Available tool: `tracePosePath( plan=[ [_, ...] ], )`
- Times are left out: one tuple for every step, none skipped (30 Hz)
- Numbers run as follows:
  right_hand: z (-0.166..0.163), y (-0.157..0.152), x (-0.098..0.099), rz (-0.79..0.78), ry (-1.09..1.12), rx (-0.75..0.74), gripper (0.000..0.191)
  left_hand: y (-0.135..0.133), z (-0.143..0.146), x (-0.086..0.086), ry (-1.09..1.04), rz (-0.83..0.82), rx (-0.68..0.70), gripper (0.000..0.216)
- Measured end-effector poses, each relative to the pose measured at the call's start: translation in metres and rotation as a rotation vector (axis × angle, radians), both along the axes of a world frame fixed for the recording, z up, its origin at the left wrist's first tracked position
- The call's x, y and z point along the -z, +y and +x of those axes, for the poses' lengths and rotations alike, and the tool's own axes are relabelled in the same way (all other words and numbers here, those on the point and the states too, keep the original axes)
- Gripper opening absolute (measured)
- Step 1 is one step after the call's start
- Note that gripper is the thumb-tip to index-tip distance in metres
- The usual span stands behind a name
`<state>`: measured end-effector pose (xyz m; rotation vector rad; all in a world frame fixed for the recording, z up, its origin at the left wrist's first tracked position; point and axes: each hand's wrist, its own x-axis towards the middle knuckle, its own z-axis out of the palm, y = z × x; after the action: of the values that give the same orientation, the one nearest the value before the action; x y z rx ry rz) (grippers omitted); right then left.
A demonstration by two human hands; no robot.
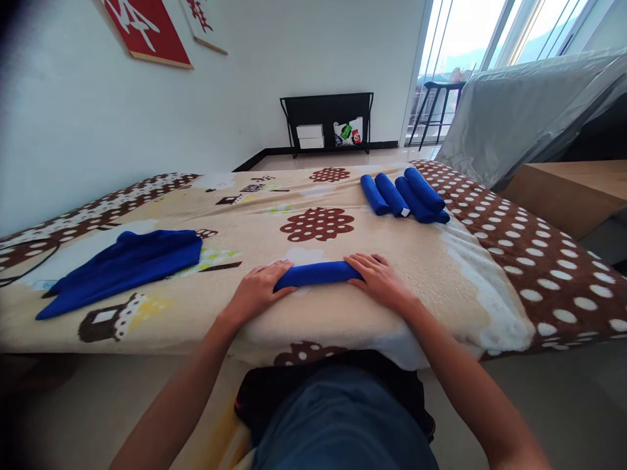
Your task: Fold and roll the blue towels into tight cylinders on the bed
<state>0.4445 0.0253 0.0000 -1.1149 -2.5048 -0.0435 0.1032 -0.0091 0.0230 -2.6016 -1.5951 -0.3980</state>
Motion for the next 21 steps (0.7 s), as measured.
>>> tracePosePath(
  plan=[
    [0.007,0.004,0.001,-0.01,0.006,-0.012,0.056,0.003,-0.009,0.0,-0.01,-0.024,0.006,0.06],
    [0.012,0.008,0.001,-0.023,0.011,-0.024,0.055,0.006,-0.018,0.0,-0.02,-0.049,0.018,0.061],
    [0.017,0.011,0.002,-0.035,0.016,-0.034,0.055,0.009,-0.025,0.0,-0.027,-0.073,0.032,0.062],
    [0.02,0.014,0.003,-0.047,0.02,-0.041,0.054,0.011,-0.031,0.0,-0.032,-0.095,0.048,0.062],
    [0.023,0.017,0.003,-0.057,0.023,-0.045,0.053,0.013,-0.035,0.0,-0.037,-0.111,0.062,0.063],
    [0.025,0.02,0.003,-0.064,0.024,-0.049,0.053,0.015,-0.039,-0.001,-0.041,-0.124,0.078,0.063],
    [0.026,0.021,0.003,-0.066,0.023,-0.052,0.052,0.018,-0.041,-0.001,-0.045,-0.133,0.092,0.062],
    [0.026,0.023,0.003,-0.063,0.017,-0.055,0.052,0.019,-0.042,-0.002,-0.05,-0.137,0.1,0.062],
    [0.026,0.024,0.003,-0.053,0.006,-0.056,0.051,0.021,-0.043,-0.002,-0.055,-0.136,0.103,0.061],
    [0.027,0.025,0.002,-0.037,-0.011,-0.054,0.05,0.023,-0.044,-0.002,-0.059,-0.133,0.104,0.061],
    [0.027,0.025,0.002,-0.015,-0.033,-0.049,0.048,0.025,-0.045,-0.003,-0.061,-0.128,0.102,0.061],
    [0.027,0.025,0.0,0.011,-0.058,-0.043,0.046,0.027,-0.045,-0.003,-0.058,-0.122,0.101,0.06],
    [0.027,0.026,-0.001,0.036,-0.086,-0.039,0.044,0.029,-0.046,-0.002,-0.053,-0.115,0.099,0.06],
    [0.027,0.027,-0.003,0.056,-0.11,-0.034,0.042,0.031,-0.047,-0.002,-0.046,-0.105,0.096,0.06],
    [0.027,0.029,-0.006,0.065,-0.128,-0.029,0.04,0.032,-0.047,-0.001,-0.039,-0.096,0.096,0.06],
    [0.027,0.032,-0.009,0.057,-0.134,-0.02,0.039,0.034,-0.047,-0.001,-0.036,-0.087,0.097,0.06],
    [0.027,0.036,-0.013,0.031,-0.123,-0.008,0.038,0.035,-0.047,0.0,-0.038,-0.08,0.098,0.061],
    [0.028,0.041,-0.019,-0.013,-0.096,0.003,0.037,0.037,-0.047,0.0,-0.047,-0.076,0.098,0.061],
    [0.029,0.047,-0.025,-0.071,-0.055,0.006,0.037,0.039,-0.047,-0.001,-0.063,-0.079,0.095,0.061],
    [0.03,0.054,-0.034,-0.134,-0.007,-0.007,0.037,0.041,-0.046,-0.001,-0.082,-0.091,0.087,0.06],
    [0.031,0.06,-0.044,-0.19,0.045,-0.032,0.038,0.044,-0.046,-0.002,-0.103,-0.109,0.072,0.058]
  ],
)
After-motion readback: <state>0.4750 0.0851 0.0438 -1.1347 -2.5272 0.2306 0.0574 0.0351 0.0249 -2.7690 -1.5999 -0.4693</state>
